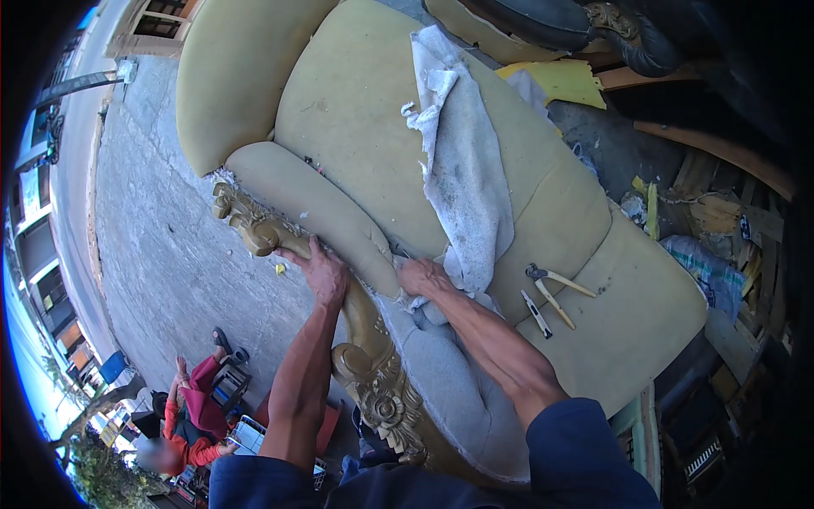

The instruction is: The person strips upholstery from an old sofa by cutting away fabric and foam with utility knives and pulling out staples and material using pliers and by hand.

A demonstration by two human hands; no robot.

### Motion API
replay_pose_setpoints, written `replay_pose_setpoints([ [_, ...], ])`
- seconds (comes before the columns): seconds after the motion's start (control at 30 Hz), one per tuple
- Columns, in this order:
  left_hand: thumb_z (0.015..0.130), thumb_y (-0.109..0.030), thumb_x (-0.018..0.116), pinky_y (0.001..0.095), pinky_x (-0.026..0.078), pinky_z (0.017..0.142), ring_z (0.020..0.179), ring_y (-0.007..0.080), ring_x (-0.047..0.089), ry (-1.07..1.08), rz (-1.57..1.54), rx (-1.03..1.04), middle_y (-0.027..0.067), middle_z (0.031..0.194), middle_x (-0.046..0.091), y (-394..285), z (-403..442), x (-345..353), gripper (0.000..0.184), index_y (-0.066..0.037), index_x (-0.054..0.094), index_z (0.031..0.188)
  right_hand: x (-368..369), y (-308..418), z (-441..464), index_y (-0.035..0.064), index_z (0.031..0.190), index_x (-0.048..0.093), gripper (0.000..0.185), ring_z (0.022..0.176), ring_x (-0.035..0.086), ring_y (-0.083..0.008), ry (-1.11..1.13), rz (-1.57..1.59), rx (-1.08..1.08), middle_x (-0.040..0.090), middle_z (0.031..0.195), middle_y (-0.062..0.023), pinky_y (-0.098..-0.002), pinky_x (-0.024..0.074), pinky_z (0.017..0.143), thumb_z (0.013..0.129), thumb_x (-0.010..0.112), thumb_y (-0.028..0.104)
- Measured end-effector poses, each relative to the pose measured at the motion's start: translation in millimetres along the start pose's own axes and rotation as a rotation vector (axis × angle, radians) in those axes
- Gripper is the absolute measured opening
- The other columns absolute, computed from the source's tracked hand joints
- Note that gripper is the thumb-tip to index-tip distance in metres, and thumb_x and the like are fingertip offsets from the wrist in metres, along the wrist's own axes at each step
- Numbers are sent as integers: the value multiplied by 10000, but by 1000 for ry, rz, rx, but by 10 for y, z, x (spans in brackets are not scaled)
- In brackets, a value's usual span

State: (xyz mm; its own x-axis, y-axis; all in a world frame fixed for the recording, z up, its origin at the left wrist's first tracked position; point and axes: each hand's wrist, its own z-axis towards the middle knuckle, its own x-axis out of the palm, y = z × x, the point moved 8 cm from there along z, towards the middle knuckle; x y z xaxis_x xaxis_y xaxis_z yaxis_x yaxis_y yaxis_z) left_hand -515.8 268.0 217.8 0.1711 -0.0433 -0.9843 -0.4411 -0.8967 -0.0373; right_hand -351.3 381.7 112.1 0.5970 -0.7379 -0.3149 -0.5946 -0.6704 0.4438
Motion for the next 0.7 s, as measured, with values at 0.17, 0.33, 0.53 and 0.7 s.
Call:
replay_pose_setpoints([
  [0.17, 879, -82, 519, 863, -62, 1034, 1301, 762, 57, 99, 55, 115, 290, 1359, 468, -108, -45, -29, 367, 78, 645, 1185, -252, 186, -401, 5, 1152, 697, 330, 1115, 666, -383, 102, 28, 70, 687, 1187, -210, -483, 556, 929, 950, 483, 155],
  [0.33, 939, -157, 557, 520, 412, 1113, 1383, 700, 37, 75, -399, -366, 367, 1573, 34, 241, -314, 21, 480, -117, 499, 1414, -954, 49, -799, 36, 1098, 662, 222, 1078, 639, -393, -315, 52, 24, 660, 1162, -186, -493, 514, 922, 951, 550, 160],
  [0.53, 922, -128, 584, 476, 491, 1037, 1402, 677, 41, 98, -264, -251, 516, 1473, -133, 176, -78, 106, 478, -72, 489, 1387, -1292, -1738, -2125, 55, 1106, 604, 195, 1098, 564, -387, -791, 168, 424, 608, 1098, -170, -505, 476, 892, 935, 569, 141],
  [0.7, 904, -102, 584, 470, 502, 1027, 1383, 668, 177, 76, -399, -357, 510, 1482, -129, 147, -72, -110, 444, -53, 517, 1339, -374, -2561, -2457, 88, 1302, 505, 470, 1139, 551, -406, -651, -510, 596, 576, 1184, -198, -499, 484, 944, 860, 651, 151],
])
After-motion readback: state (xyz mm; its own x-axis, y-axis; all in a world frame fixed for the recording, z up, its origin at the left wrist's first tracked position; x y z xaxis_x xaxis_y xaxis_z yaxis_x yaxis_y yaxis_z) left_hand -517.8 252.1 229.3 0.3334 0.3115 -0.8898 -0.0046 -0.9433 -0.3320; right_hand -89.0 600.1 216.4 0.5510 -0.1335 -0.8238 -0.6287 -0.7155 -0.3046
